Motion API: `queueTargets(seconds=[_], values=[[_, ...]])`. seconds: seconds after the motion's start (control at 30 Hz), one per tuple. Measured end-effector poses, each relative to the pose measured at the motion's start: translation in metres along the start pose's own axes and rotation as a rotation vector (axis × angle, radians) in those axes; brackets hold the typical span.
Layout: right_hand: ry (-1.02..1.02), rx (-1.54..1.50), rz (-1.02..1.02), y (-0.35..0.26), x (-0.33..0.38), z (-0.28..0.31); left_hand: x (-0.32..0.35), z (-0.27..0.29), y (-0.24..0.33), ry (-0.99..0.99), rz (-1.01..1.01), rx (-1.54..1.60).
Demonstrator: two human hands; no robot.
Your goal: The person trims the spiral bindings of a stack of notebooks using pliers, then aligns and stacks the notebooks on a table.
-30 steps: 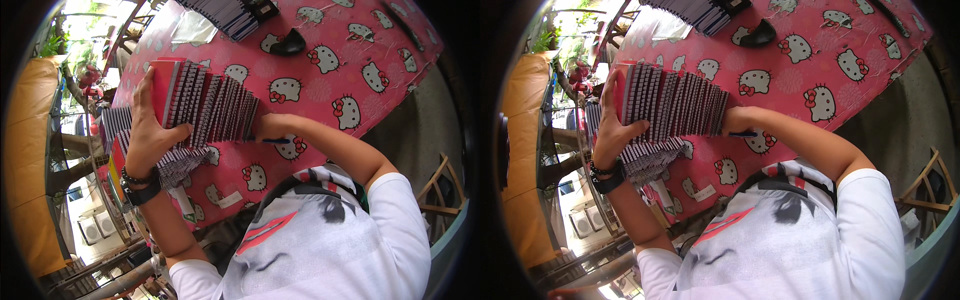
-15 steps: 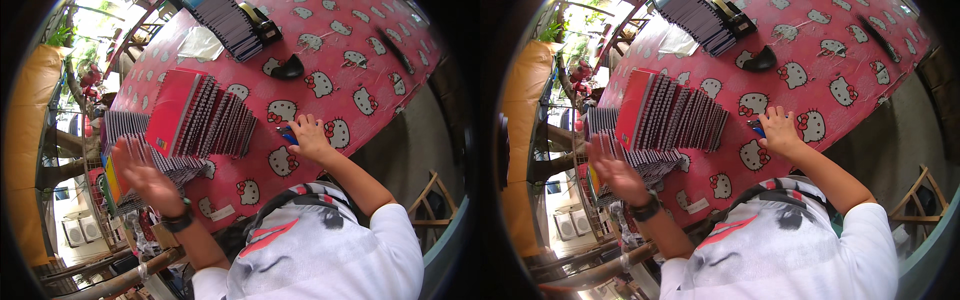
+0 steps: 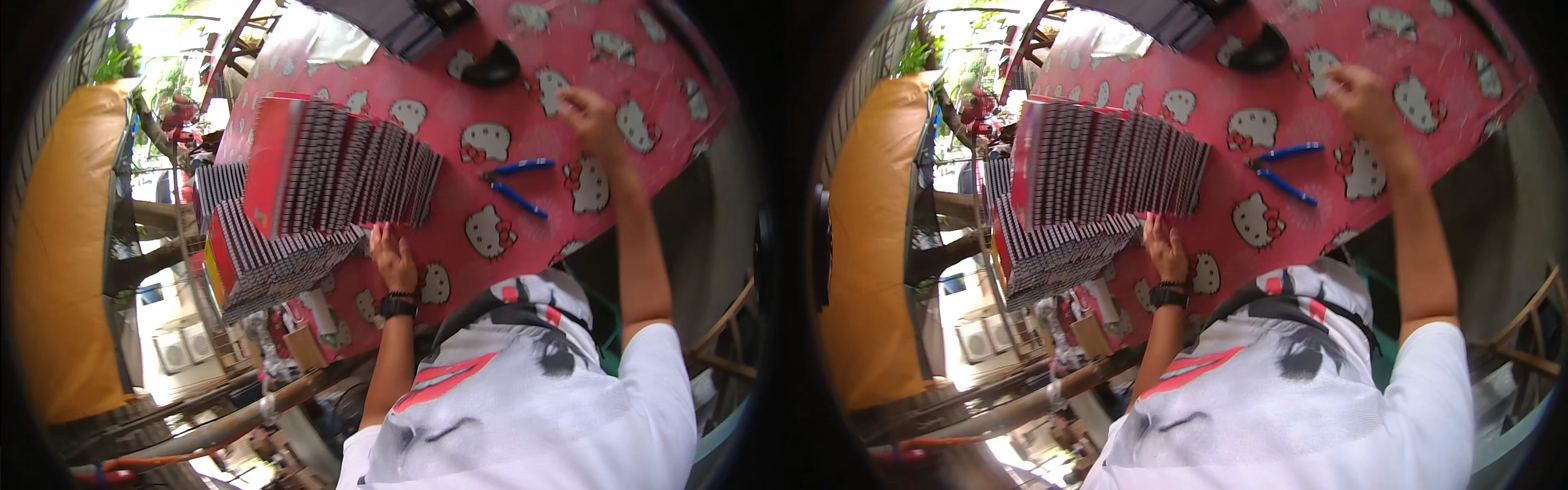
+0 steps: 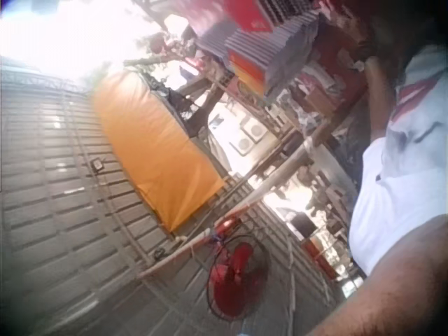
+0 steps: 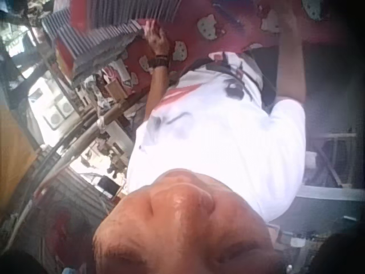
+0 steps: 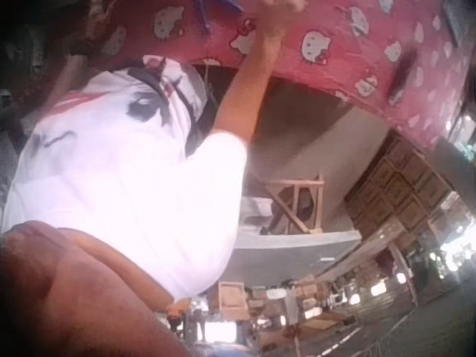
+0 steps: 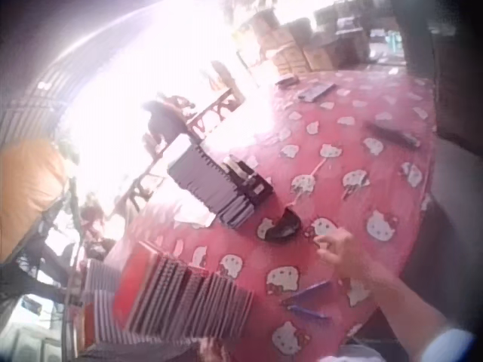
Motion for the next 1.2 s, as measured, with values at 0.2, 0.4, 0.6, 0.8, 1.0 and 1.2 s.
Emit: queueTargets(seconds=[0.2, 0.4, 0.6, 0.8, 1.0, 1.2], values=[[-0.013, -0.301, -0.414, 0.052, 0.001, 0.046, 0.002, -0.011, -0.003, -0.079, 0.091, -0.091], [0.028, -0.306, -0.358, 0.025, -0.001, 0.05, 0.0, -0.01, 0.002, -0.078, 0.095, -0.07], [-0.048, -0.405, -0.274, 0.026, 0.006, 0.033, 0.004, -0.011, -0.01, -0.098, 0.115, -0.073], [-0.054, -0.269, -0.244, 0.015, 0.008, 0.027, 0.006, -0.009, -0.012, -0.087, 0.169, -0.031], [-0.012, -0.182, -0.196, 0.0, 0.013, 0.044, 0.004, -0.011, -0.008, -0.067, 0.163, -0.05], [-0.018, -0.199, -0.083, 0.02, 0.004, 0.029, 0.013, -0.007, -0.017, -0.088, 0.236, -0.086]])
Point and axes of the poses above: each hand's wrist, its own x-axis away from the middle knuckle, its own z-axis out of the back of the hand, y = z × x, the point moved 6 cm from there along -x, towards the middle knuckle, and after that the axes turned 12 degrees about -z, right-handed, at the moved point
